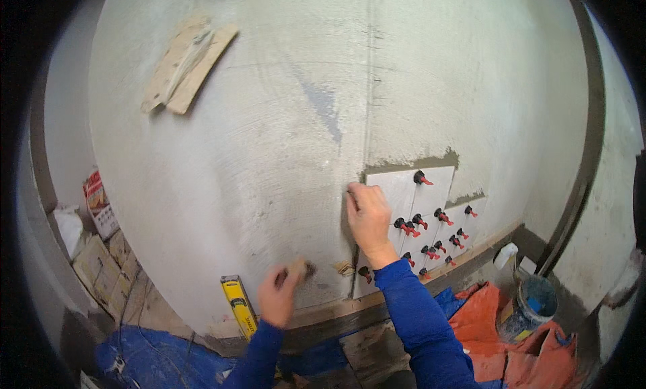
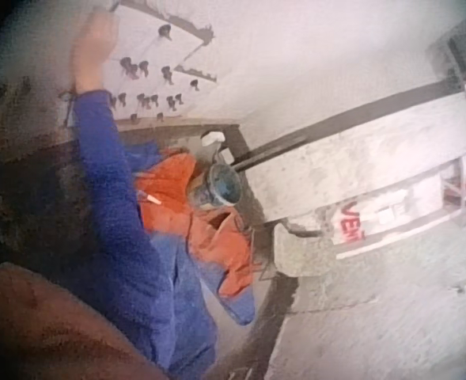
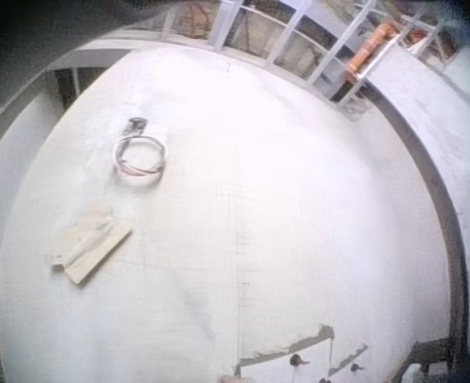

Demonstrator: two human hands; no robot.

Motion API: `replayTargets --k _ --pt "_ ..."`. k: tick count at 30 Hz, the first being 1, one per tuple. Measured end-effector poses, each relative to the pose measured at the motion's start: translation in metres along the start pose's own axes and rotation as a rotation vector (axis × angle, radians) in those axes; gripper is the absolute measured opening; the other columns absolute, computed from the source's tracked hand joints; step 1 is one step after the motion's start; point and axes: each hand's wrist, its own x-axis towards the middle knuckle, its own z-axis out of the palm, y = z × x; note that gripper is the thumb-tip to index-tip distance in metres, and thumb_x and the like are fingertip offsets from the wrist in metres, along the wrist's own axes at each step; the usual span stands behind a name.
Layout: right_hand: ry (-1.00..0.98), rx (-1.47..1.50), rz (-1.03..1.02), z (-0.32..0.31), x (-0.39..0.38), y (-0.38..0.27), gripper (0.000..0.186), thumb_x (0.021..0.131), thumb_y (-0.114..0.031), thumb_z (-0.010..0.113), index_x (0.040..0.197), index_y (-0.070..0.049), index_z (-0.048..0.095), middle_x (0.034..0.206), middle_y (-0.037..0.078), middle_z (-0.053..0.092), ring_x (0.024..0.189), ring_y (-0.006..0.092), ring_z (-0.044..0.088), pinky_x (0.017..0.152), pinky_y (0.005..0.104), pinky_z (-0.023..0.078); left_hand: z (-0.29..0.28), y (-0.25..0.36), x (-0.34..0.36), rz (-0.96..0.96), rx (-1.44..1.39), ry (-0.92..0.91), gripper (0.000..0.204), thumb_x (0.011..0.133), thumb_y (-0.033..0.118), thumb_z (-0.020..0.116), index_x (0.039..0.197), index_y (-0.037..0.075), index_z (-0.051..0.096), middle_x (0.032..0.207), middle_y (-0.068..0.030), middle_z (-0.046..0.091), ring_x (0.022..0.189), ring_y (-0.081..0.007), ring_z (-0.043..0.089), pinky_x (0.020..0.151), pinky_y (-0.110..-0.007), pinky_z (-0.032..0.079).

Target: The person places small wooden shims between a wall and installed tiles to adjust spacing. They use a spirit level to check alignment and a trowel to mix cement on the floor.

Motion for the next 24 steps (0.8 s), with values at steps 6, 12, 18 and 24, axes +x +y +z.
replayTargets --k 6,12,18,24 --pt "0.049 0.140 0.217 0.003 -0.008 0.001 0.029 0.080 0.000 0.077 0.106 -0.004 0.065 0.089 0.010 0.069 0.075 0.0263 0.064 0.068 0.0373 0.052 0.084 0.052 0.106 0.281 -0.066 0.175 0.030 0.090 0.018 0.075 0.110 -0.003 0.070 0.092 -0.0152 0.070 0.078 -0.0221 0.066 0.075 -0.036 0.052" --pt "0.104 0.232 0.370 0.014 -0.018 0.001 0.026 0.084 -0.002 0.077 0.107 -0.002 0.065 0.091 0.012 0.072 0.075 0.0240 0.070 0.070 0.0349 0.056 0.113 0.076 0.126 0.423 0.141 0.254 0.023 0.089 0.015 0.073 0.103 -0.002 0.072 0.089 -0.0161 0.070 0.076 -0.0283 0.067 0.072 -0.039 0.053" --pt "0.223 0.297 0.388 0.024 -0.025 -0.003 0.025 0.086 0.001 0.077 0.108 0.001 0.063 0.092 0.012 0.073 0.078 0.0167 0.072 0.071 0.0284 0.058 0.103 0.090 0.136 0.346 0.194 0.120 0.021 0.086 0.014 0.074 0.101 -0.001 0.073 0.088 -0.0170 0.071 0.076 -0.0300 0.068 0.072 -0.040 0.053" --pt "0.300 0.426 0.641 0.032 -0.024 -0.018 0.025 0.087 0.002 0.075 0.108 0.002 0.062 0.092 0.010 0.072 0.079 0.0142 0.069 0.071 0.0269 0.056 0.110 0.097 0.141 0.482 0.331 0.107 0.022 0.083 0.013 0.076 0.100 -0.001 0.074 0.088 -0.0189 0.071 0.077 -0.0327 0.068 0.072 -0.040 0.053"
